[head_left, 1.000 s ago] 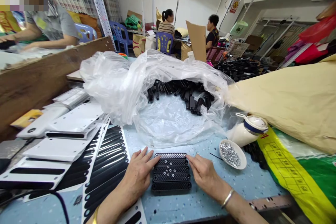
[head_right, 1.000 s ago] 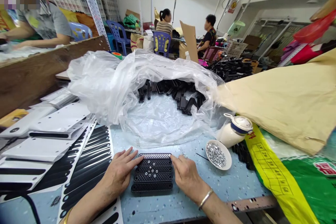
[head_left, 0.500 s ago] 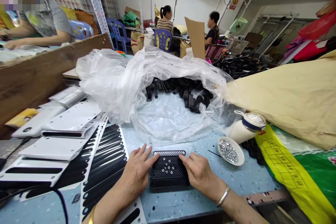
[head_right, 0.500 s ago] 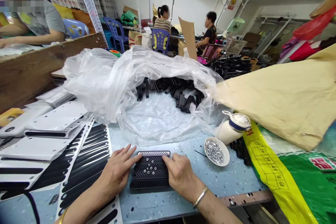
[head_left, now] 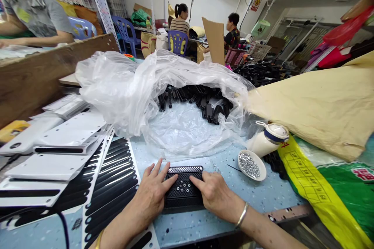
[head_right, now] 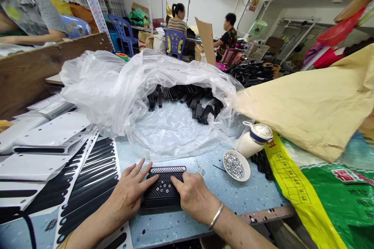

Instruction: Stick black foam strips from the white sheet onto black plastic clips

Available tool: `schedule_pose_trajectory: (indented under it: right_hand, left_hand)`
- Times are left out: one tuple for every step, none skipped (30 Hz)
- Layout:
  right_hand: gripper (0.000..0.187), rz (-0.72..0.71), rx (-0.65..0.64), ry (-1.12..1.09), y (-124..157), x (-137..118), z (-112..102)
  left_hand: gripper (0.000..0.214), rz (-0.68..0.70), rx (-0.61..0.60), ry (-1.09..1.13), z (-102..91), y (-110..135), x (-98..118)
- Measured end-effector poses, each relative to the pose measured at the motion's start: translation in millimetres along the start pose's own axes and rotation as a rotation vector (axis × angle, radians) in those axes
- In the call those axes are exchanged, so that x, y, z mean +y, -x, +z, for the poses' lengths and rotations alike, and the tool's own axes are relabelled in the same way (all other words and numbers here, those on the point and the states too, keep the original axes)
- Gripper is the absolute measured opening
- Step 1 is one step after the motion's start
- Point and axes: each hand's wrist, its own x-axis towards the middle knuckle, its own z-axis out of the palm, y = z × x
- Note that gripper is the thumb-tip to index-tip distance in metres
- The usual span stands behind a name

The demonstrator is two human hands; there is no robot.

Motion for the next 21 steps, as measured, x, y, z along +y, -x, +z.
schedule_pose_trajectory:
  right_hand:
    - [0.055,0.011,0.008,0.019,5.5,3.4,0.9]
    - [0.056,0.023,0.016,0.04,10.9,6.7,1.8]
    - [0.058,0.036,0.023,0.06,15.9,9.8,2.6]
    - [0.059,0.049,0.03,0.078,20.1,12.5,3.3]
    - [0.06,0.061,0.038,0.09,23.5,14.6,3.7]
    - [0.06,0.07,0.047,0.097,25.9,16.0,3.9]
    - [0.06,0.073,0.057,0.098,27.5,16.9,3.9]
    - [0.059,0.073,0.067,0.095,28.2,17.3,3.7]
    - [0.059,0.071,0.077,0.091,28.4,17.4,3.5]
    - [0.058,0.068,0.085,0.087,28.1,17.3,3.3]
    - [0.058,0.067,0.091,0.085,27.5,17.3,3.1]
    - [0.057,0.066,0.094,0.084,26.7,17.2,3.2]
    - [0.057,0.064,0.094,0.083,25.8,17.3,3.3]
    - [0.057,0.061,0.093,0.081,24.9,17.4,3.6]
    - [0.057,0.057,0.09,0.078,23.9,17.8,3.9]
    - [0.056,0.051,0.085,0.073,23.0,18.2,4.0]
    - [0.055,0.046,0.08,0.068,22.2,18.9,3.9]
    - [0.055,0.042,0.074,0.062,21.5,19.8,3.5]
    - [0.054,0.042,0.067,0.055,21.0,20.9,2.8]
    - [0.053,0.045,0.058,0.047,20.7,22.1,1.8]
    - [0.052,0.05,0.049,0.041,20.5,23.1,0.7]
  left_hand:
    - [0.07,-0.006,0.006,-0.003,0.3,1.8,-1.4]
    - [0.07,-0.011,0.013,-0.005,0.6,3.6,-2.6]
    - [0.071,-0.014,0.02,-0.005,1.1,5.3,-3.7]
    - [0.073,-0.015,0.024,-0.003,1.7,6.9,-4.7]
    - [0.074,-0.016,0.025,-0.001,2.4,8.2,-5.6]
    - [0.075,-0.014,0.026,-0.001,3.1,9.3,-6.2]
    - [0.076,-0.012,0.028,-0.004,3.7,10.3,-6.8]
    - [0.076,-0.008,0.028,-0.011,4.0,11.1,-7.2]
    - [0.075,-0.005,0.029,-0.019,4.1,11.9,-7.6]
    - [0.075,-0.003,0.029,-0.028,4.0,12.8,-7.9]
    - [0.074,-0.002,0.031,-0.036,3.6,13.8,-8.2]
    - [0.074,-0.002,0.033,-0.039,3.1,14.9,-8.5]
    - [0.074,-0.003,0.037,-0.038,2.6,16.0,-8.9]
    - [0.074,-0.003,0.04,-0.034,2.2,17.2,-9.3]
    - [0.073,-0.004,0.045,-0.03,1.9,18.4,-9.7]
    - [0.073,-0.003,0.047,-0.026,1.7,19.4,-10.0]
    - [0.072,-0.005,0.05,-0.025,1.9,20.2,-10.4]
    - [0.071,-0.007,0.052,-0.025,2.2,20.8,-10.7]
    - [0.071,-0.007,0.055,-0.023,2.6,21.2,-11.1]
    - [0.072,-0.008,0.058,-0.02,3.2,21.4,-11.3]
    - [0.072,-0.007,0.062,-0.015,3.7,21.5,-11.5]
